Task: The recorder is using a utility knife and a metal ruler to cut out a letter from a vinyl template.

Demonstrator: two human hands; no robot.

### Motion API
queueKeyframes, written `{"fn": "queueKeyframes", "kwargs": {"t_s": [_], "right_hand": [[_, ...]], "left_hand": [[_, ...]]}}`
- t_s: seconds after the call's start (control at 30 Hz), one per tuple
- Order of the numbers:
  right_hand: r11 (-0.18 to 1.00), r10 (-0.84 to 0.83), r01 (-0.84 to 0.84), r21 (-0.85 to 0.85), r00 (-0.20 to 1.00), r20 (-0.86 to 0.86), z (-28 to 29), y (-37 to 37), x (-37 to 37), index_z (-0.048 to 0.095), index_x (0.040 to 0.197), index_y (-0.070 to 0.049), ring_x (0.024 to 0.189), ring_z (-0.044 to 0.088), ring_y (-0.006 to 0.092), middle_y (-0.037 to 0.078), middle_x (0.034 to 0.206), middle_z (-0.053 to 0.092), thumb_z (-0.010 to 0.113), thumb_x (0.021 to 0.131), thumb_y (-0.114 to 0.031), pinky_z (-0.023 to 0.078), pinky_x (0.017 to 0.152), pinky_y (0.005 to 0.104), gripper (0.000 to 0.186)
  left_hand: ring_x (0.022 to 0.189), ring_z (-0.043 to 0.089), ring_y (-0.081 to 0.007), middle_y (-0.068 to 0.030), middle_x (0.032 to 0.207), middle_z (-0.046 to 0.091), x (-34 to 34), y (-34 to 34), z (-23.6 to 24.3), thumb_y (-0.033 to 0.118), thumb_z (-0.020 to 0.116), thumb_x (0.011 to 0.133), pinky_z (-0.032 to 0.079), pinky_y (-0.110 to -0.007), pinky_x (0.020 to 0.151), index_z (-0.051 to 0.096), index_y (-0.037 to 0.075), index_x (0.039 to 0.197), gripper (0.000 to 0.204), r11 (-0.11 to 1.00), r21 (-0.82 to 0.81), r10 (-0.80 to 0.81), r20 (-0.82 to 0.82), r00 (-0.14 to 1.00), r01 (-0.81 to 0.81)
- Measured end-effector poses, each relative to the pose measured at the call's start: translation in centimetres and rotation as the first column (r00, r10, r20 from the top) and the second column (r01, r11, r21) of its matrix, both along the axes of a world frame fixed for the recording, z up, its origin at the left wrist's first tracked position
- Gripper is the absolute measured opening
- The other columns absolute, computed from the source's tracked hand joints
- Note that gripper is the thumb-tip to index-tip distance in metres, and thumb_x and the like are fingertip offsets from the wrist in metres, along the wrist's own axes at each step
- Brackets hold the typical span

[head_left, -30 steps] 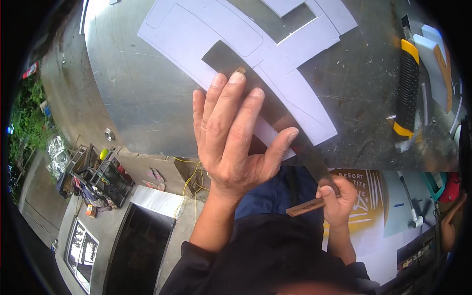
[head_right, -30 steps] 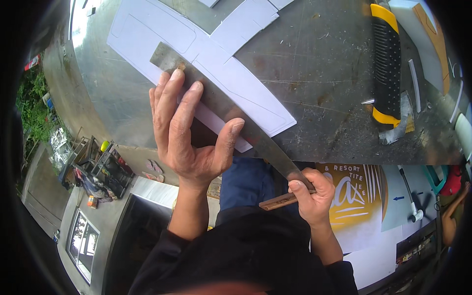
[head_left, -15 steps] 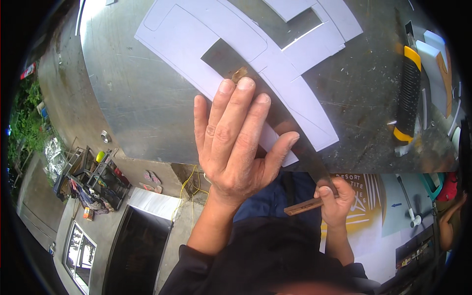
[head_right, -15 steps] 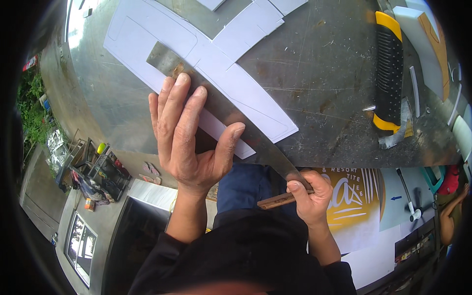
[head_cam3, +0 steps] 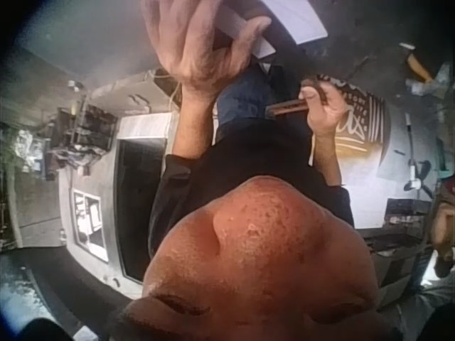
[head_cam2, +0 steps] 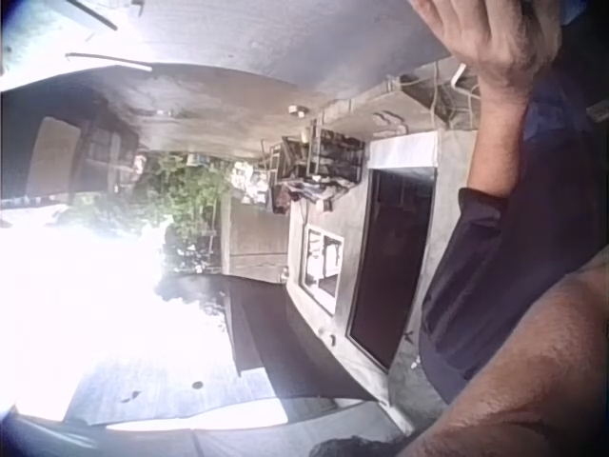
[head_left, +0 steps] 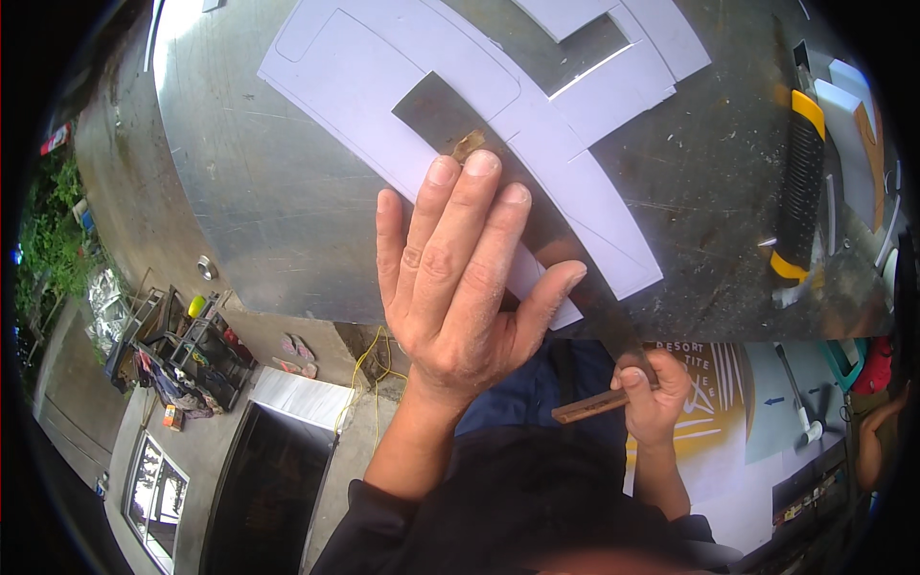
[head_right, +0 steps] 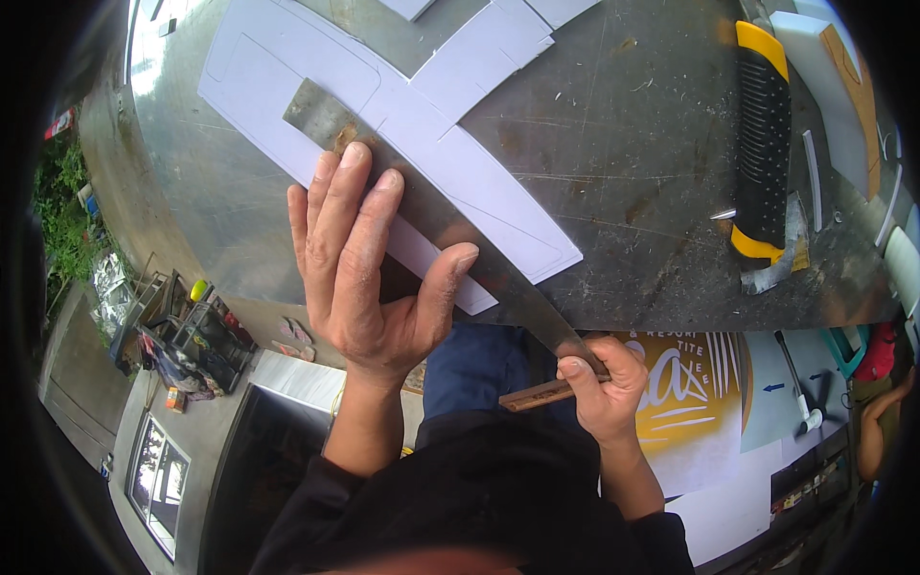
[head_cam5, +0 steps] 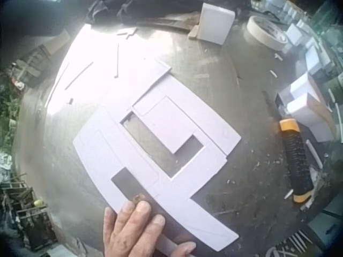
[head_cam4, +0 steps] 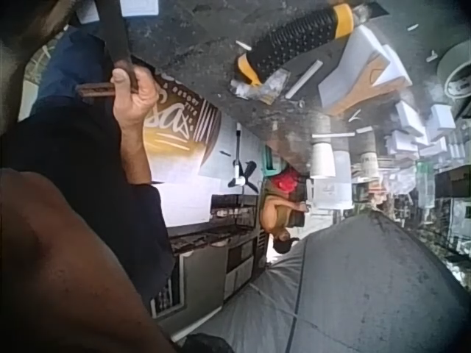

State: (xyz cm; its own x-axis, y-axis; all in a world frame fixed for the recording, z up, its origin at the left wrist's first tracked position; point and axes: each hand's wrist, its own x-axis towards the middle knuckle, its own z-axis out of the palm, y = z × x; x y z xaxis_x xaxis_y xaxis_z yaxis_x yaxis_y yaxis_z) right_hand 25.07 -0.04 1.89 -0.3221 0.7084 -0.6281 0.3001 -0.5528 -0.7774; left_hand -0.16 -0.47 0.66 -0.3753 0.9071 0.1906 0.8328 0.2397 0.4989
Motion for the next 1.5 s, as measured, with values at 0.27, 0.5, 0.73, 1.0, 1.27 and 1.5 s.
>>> {"fn": "queueKeyframes", "kwargs": {"t_s": [0.27,0.5,0.73,1.0,1.27,1.5], "right_hand": [[1.0,0.017,-0.016,0.015,1.0,-0.011,0.01,0.15,0.13,0.069,0.088,0.001,0.06,0.059,0.0074,0.004,0.068,0.066,0.076,0.091,-0.014,0.045,0.056,0.022,0.017],[1.0,0.005,-0.005,-0.003,1.0,-0.02,0.15,0.16,0.17,0.068,0.088,0.001,0.061,0.06,0.0072,0.004,0.069,0.066,0.076,0.091,-0.014,0.046,0.057,0.0218,0.017],[1.0,0.011,-0.012,-0.019,1.0,-0.013,0.39,0.24,0.29,0.068,0.088,0.002,0.061,0.06,0.0073,0.004,0.069,0.066,0.075,0.092,-0.015,0.046,0.057,0.0216,0.018],[1.0,0.029,-0.029,0.0,0.999,-0.016,0.32,0.14,0.43,0.067,0.089,0.001,0.06,0.061,0.0077,0.004,0.069,0.067,0.075,0.092,-0.016,0.046,0.056,0.0215,0.019],[0.999,0.011,-0.009,0.035,0.998,-0.058,-0.16,-0.19,0.61,0.065,0.087,0.0,0.058,0.06,0.0077,0.004,0.067,0.066,0.075,0.093,-0.017,0.045,0.055,0.0217,0.021],[0.998,0.008,-0.004,0.061,0.998,-0.065,-0.37,-0.26,0.56,0.065,0.087,0.0,0.057,0.059,0.0075,0.004,0.066,0.065,0.075,0.093,-0.016,0.045,0.054,0.0218,0.02]], "left_hand": [[0.137,0.052,-0.036,-0.0213,0.137,0.062,0.15,0.1,0.07,0.036,0.083,0.082,0.028,-0.05,0.121,0.066,0.001,0.127,0.059,1.0,0.003,0.001,0.009,1.0,-0.001],[0.138,0.052,-0.036,-0.0215,0.138,0.062,0.06,0.11,0.27,0.035,0.083,0.083,0.027,-0.05,0.121,0.066,0.001,0.127,0.059,1.0,-0.005,-0.001,0.01,1.0,0.001],[0.138,0.052,-0.0356,-0.0215,0.137,0.062,0.03,0.11,0.25,0.033,0.083,0.082,0.027,-0.049,0.122,0.067,0.001,0.126,0.057,1.0,0.009,-0.004,0.016,1.0,0.004],[0.137,0.052,-0.0354,-0.0213,0.137,0.062,0.18,0.13,0.35,0.032,0.083,0.082,0.027,-0.049,0.122,0.067,0.001,0.126,0.056,1.0,0.009,0.001,0.027,1.0,-0.002],[0.138,0.052,-0.0339,-0.02,0.137,0.063,0.18,0.04,0.25,0.035,0.083,0.082,0.028,-0.048,0.122,0.067,0.002,0.126,0.057,1.0,0.021,0.005,0.012,1.0,-0.005],[0.137,0.053,-0.0334,-0.02,0.137,0.063,0.15,0.12,0.23,0.037,0.083,0.082,0.028,-0.048,0.122,0.066,0.002,0.127,0.059,1.0,0.014,0.0,0.003,1.0,0.0]]}}
